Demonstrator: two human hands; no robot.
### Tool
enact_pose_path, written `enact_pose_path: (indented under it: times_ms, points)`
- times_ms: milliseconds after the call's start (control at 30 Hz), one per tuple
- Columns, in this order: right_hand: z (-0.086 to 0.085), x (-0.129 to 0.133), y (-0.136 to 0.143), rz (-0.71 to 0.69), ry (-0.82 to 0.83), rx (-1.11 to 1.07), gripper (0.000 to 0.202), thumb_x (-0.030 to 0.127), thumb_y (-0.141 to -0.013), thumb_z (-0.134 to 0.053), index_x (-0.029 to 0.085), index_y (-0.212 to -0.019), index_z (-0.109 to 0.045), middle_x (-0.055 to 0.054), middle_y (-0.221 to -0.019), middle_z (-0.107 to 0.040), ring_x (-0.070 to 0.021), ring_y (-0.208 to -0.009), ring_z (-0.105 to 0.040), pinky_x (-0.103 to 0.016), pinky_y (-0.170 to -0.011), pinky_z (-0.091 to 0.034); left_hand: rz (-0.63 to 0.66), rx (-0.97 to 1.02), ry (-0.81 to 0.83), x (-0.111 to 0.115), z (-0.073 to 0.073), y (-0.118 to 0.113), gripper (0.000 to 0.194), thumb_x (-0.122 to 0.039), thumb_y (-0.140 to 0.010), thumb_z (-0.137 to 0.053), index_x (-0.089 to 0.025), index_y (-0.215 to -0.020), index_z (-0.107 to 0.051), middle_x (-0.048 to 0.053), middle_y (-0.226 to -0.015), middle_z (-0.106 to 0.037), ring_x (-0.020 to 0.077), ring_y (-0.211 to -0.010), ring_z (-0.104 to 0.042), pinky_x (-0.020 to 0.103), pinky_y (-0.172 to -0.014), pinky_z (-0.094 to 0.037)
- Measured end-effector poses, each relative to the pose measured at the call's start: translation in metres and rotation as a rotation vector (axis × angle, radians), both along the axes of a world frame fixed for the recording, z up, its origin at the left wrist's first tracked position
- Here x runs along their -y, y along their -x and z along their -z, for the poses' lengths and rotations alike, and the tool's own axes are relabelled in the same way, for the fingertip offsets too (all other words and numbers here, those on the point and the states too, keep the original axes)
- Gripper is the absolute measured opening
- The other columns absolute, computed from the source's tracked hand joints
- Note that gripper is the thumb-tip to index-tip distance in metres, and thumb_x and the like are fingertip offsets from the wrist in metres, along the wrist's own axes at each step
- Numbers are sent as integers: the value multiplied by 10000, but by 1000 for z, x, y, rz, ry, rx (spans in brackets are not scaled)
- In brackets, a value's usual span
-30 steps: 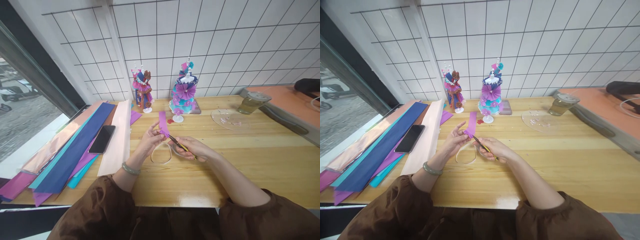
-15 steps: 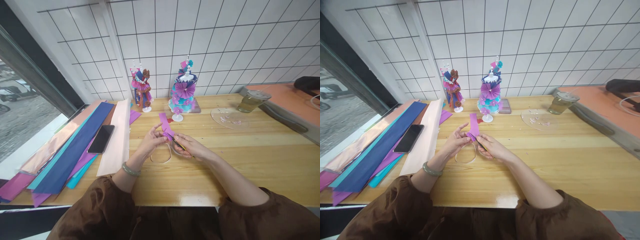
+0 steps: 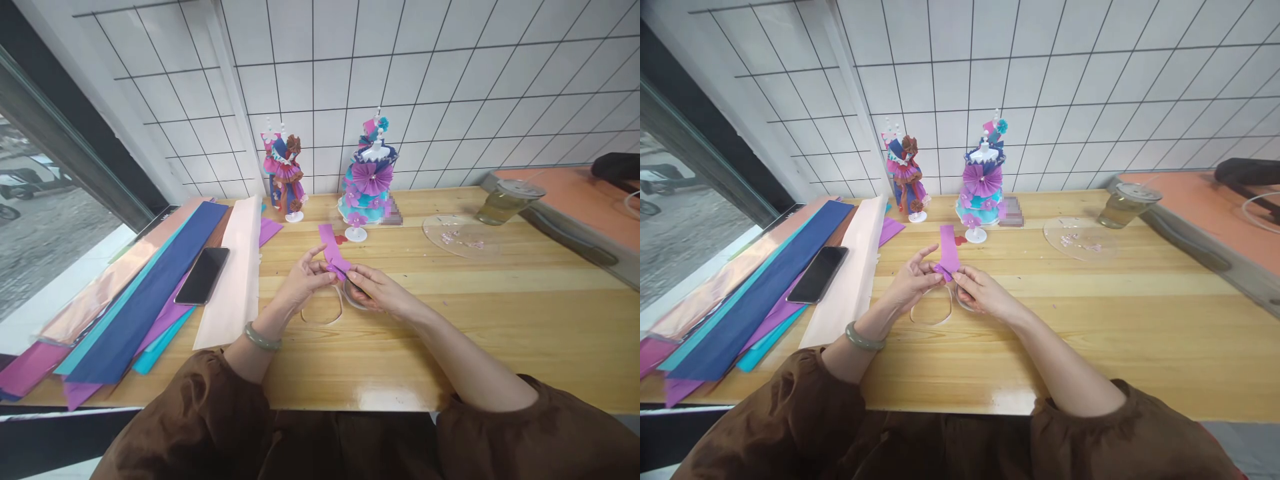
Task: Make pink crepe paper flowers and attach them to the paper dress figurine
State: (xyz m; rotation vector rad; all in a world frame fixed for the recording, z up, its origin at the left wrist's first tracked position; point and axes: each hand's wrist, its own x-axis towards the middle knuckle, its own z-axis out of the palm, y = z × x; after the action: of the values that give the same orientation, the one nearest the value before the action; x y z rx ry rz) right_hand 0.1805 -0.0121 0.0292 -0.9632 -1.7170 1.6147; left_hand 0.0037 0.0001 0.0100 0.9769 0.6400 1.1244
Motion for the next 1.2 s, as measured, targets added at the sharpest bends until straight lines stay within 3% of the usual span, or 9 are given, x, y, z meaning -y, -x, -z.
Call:
enact_pose_path:
  times_ms: [267, 867, 1200]
  points:
    - [0, 1, 0, -29, 12, -27, 261, 426, -854, -365, 177, -865, -440, 71, -531, -346, -40, -359, -244, -181, -330, -196, 33, -7, -3, 1, 0, 0, 719, -109, -622, -682, -178, -1251, -342, 7, -734, -623, 138, -728, -596, 359, -796, -418]
    - [4, -3, -2, 29, -18, 24, 282, 452, -845, -367, 184, -774, -418, 73, -526, -331, -42, -367, -241, -190, -344, -187, 53, -1, 3, 1, 2, 0, 698, -106, -619, -685, -193, -1236, -370, 4, -759, -614, 126, -738, -586, 355, -808, -420]
    - [1, -2, -5, -53, -42, 13, 292, 437, -862, -341, 180, -757, -432, 75, -486, -312, -51, -367, -246, -196, -354, -200, 48, -22, -17, 2, 1, 1, 633, -115, -639, -672, -198, -1206, -403, -1, -765, -602, 124, -714, -591, 351, -791, -432]
